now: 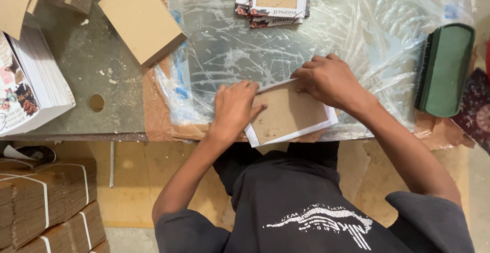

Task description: The person wraps small rectangular cards in white paper, folding the edges and pressing them flat. The person places each wrapped card into a growing stack on the table.

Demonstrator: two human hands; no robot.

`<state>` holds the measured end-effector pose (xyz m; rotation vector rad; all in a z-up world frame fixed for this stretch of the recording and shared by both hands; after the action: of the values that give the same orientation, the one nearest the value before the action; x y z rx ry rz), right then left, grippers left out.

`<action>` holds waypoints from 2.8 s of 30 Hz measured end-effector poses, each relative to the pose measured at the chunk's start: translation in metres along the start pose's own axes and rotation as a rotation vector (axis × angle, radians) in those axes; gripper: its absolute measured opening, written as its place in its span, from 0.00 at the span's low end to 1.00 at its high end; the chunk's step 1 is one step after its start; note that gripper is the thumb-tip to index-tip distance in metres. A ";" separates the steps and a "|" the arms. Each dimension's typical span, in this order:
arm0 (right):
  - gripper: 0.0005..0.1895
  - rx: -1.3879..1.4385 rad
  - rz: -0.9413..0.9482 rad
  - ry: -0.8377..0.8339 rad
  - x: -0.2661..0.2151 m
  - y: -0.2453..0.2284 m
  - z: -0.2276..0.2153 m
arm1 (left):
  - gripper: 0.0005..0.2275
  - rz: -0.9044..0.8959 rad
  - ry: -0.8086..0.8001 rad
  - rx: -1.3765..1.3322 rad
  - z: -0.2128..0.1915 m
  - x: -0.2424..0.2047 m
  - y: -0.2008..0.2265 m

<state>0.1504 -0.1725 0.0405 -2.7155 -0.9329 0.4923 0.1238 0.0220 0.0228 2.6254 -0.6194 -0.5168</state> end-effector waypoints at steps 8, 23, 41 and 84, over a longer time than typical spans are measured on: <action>0.11 -0.153 0.115 0.253 -0.018 -0.005 0.026 | 0.20 0.020 0.268 -0.037 0.040 -0.012 0.007; 0.22 -0.016 0.180 0.356 -0.015 -0.040 0.066 | 0.15 0.005 0.345 -0.054 0.057 -0.019 -0.007; 0.65 -0.255 -0.026 -0.131 0.012 -0.049 0.059 | 0.12 -0.178 0.570 -0.271 0.051 -0.103 -0.003; 0.34 -0.038 0.193 0.176 -0.026 -0.055 0.078 | 0.19 0.000 0.355 0.007 0.060 -0.051 -0.004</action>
<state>0.0708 -0.1386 -0.0073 -2.8423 -0.6459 0.2653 0.0562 0.0331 -0.0172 2.6309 -0.5053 -0.0417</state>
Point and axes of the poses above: each hand's wrist, its own x-axis towards the middle knuckle, its own z-axis out of the palm, y = z × x, the point moved 6 cm from there along x, towards the middle knuckle, and after that the axes turned 13 degrees about -y, right-handed, at the moved point
